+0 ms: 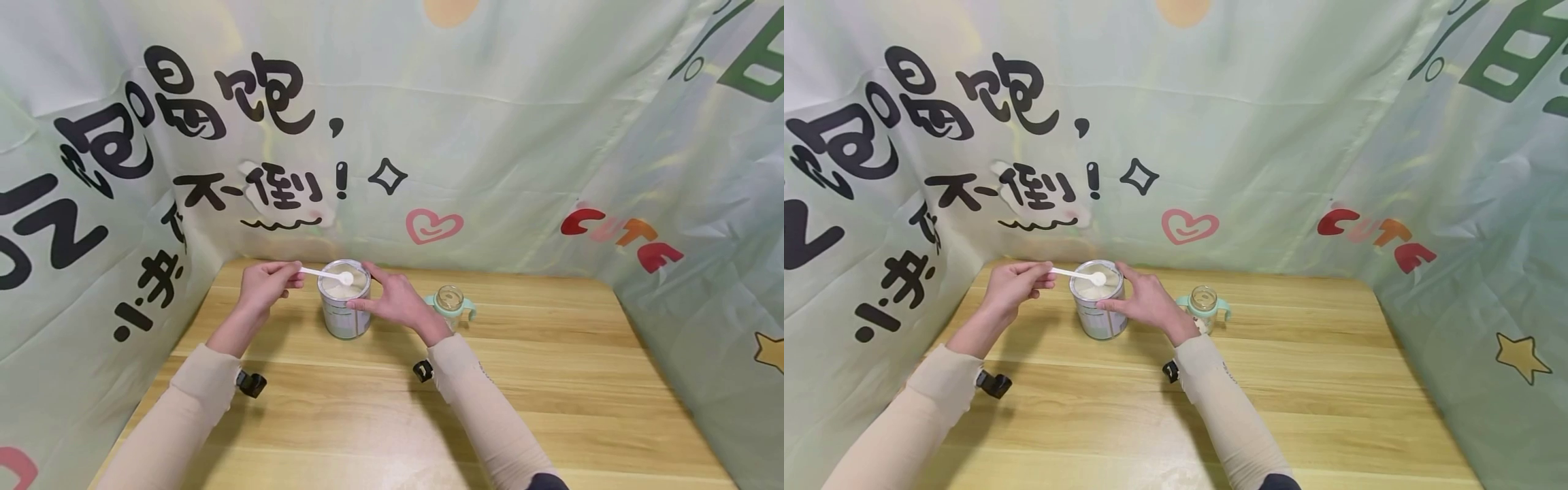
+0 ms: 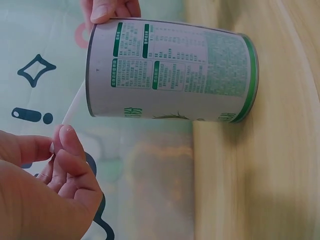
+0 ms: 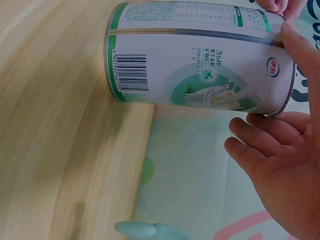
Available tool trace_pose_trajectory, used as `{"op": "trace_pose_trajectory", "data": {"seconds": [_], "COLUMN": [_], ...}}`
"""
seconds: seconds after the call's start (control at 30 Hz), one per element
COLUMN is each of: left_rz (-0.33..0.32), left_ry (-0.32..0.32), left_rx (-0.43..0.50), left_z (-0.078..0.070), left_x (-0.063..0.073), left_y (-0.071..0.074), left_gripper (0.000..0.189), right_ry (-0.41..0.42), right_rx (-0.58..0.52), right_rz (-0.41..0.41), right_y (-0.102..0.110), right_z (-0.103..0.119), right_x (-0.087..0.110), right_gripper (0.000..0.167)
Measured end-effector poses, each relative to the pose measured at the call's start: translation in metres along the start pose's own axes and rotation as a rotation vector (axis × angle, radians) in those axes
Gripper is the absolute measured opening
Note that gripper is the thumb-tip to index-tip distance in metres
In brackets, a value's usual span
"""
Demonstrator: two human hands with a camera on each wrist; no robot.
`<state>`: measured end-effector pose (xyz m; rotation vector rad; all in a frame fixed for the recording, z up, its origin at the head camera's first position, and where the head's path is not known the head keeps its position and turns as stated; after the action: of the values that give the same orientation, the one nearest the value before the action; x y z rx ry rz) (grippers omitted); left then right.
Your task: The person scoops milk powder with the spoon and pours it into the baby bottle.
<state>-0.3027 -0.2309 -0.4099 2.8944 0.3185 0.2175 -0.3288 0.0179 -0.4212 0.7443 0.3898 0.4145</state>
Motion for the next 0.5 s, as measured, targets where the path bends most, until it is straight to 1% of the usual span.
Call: {"op": "trace_pose_trajectory", "data": {"seconds": [0.17, 0.4, 0.5], "left_rz": [0.000, 0.021, 0.028], "left_ry": [0.004, 0.013, 0.017], "left_rx": [0.019, 0.059, 0.070], "left_z": [-0.0013, -0.0052, -0.0072], "left_x": [0.0000, 0.0016, 0.0027], "left_y": [-0.0008, -0.0026, -0.0029], "left_gripper": [0.040, 0.042, 0.040], "right_ry": [-0.001, 0.004, 0.004], "right_rx": [0.004, 0.010, 0.014], "right_rz": [0.001, 0.002, -0.002], "right_y": [-0.0002, 0.0009, 0.0015], "right_z": [-0.0006, 0.0005, 0.0004], "right_x": [-0.0004, 0.0002, 0.0005], "right_gripper": [0.095, 0.095, 0.095]}}
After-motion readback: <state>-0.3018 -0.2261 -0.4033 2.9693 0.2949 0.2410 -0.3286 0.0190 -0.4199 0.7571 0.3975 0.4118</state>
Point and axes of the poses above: each hand's wrist, its own x-axis away from the middle knuckle, its own y-axis out of the back of the hand, z = x × y, the point moved 7 cm from there along -x, towards the middle knuckle, and after that the axes turned 5 degrees about -x, right-handed, at the moved point
